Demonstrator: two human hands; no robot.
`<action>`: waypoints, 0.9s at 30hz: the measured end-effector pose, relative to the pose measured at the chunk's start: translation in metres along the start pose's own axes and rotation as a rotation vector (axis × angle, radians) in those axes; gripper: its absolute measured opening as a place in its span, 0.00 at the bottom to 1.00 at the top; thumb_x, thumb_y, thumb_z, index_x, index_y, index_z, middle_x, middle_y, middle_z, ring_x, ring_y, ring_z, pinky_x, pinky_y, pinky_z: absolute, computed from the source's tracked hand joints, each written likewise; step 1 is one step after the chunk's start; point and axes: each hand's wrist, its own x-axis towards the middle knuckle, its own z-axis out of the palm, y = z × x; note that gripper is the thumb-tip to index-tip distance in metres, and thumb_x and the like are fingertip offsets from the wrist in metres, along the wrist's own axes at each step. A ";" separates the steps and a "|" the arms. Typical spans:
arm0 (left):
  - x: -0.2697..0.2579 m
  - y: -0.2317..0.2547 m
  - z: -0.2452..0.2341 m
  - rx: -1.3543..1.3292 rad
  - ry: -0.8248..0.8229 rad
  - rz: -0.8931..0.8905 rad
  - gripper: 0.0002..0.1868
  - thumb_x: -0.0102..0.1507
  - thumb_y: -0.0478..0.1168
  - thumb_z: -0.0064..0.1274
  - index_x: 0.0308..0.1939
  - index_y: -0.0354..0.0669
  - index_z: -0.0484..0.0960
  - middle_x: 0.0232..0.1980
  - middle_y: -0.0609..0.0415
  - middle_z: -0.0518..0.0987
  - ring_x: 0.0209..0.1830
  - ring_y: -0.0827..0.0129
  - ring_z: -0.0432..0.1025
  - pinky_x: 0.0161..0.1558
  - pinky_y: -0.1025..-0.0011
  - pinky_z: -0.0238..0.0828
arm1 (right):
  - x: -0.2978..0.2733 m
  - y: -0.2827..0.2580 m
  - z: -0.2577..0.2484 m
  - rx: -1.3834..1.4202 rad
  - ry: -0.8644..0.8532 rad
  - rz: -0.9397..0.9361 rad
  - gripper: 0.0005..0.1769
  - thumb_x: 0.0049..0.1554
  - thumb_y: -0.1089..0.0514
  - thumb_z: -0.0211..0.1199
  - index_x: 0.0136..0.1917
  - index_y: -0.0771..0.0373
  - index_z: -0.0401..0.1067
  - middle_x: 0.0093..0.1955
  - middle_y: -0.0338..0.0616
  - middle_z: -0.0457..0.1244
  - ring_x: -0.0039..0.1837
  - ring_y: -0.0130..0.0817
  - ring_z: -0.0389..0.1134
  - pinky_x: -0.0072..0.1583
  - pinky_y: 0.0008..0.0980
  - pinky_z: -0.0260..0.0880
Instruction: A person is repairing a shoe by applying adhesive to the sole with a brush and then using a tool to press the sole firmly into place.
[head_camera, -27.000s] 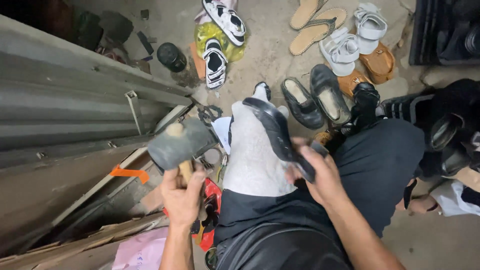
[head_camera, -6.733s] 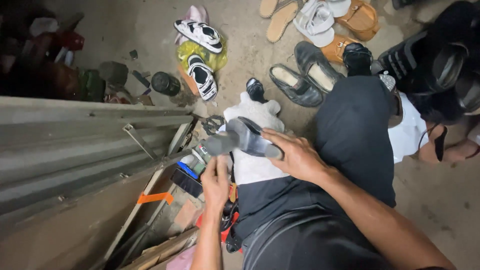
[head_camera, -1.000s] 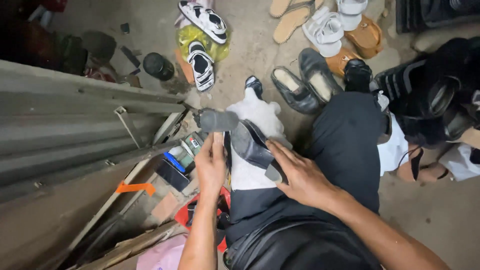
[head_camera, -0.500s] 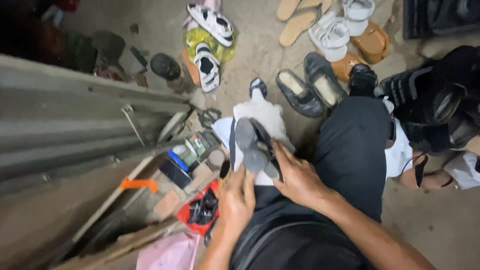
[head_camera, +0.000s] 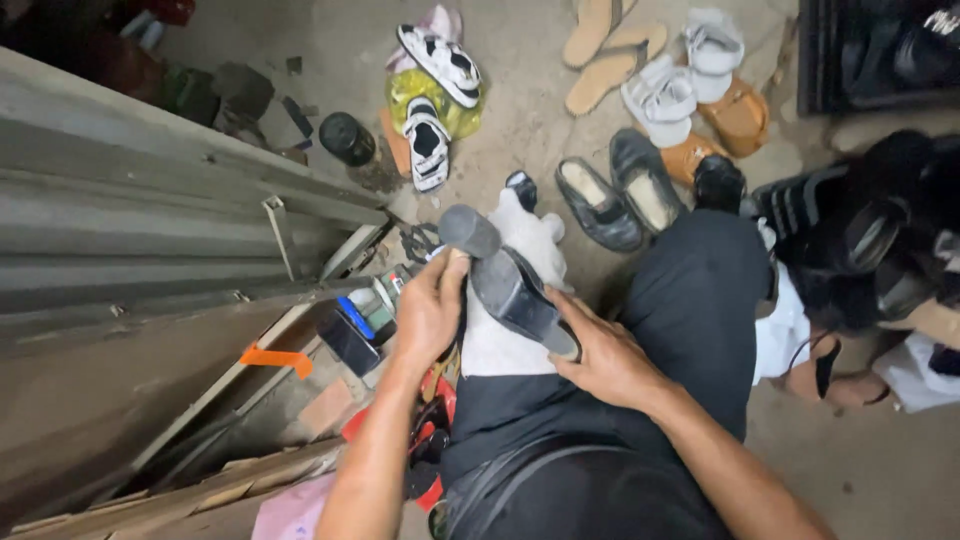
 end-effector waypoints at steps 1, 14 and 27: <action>0.001 0.001 -0.004 -0.056 0.036 0.003 0.25 0.72 0.51 0.44 0.59 0.32 0.82 0.55 0.32 0.82 0.61 0.40 0.74 0.62 0.47 0.68 | -0.002 0.000 -0.005 -0.006 -0.029 0.022 0.49 0.55 0.53 0.63 0.84 0.51 0.44 0.83 0.53 0.46 0.74 0.65 0.58 0.68 0.66 0.65; 0.000 -0.098 0.005 -0.142 0.135 -0.011 0.17 0.71 0.43 0.47 0.44 0.34 0.87 0.39 0.30 0.83 0.43 0.52 0.79 0.44 0.55 0.74 | 0.000 0.000 -0.006 0.162 -0.081 0.010 0.46 0.58 0.57 0.61 0.85 0.49 0.46 0.84 0.54 0.46 0.79 0.63 0.51 0.74 0.65 0.56; -0.029 -0.102 0.002 -0.194 0.089 -0.132 0.11 0.69 0.45 0.54 0.42 0.46 0.89 0.23 0.51 0.80 0.25 0.70 0.69 0.29 0.65 0.72 | 0.015 0.026 0.034 0.038 0.325 -0.177 0.37 0.51 0.46 0.74 0.71 0.54 0.70 0.71 0.49 0.63 0.67 0.54 0.68 0.63 0.53 0.71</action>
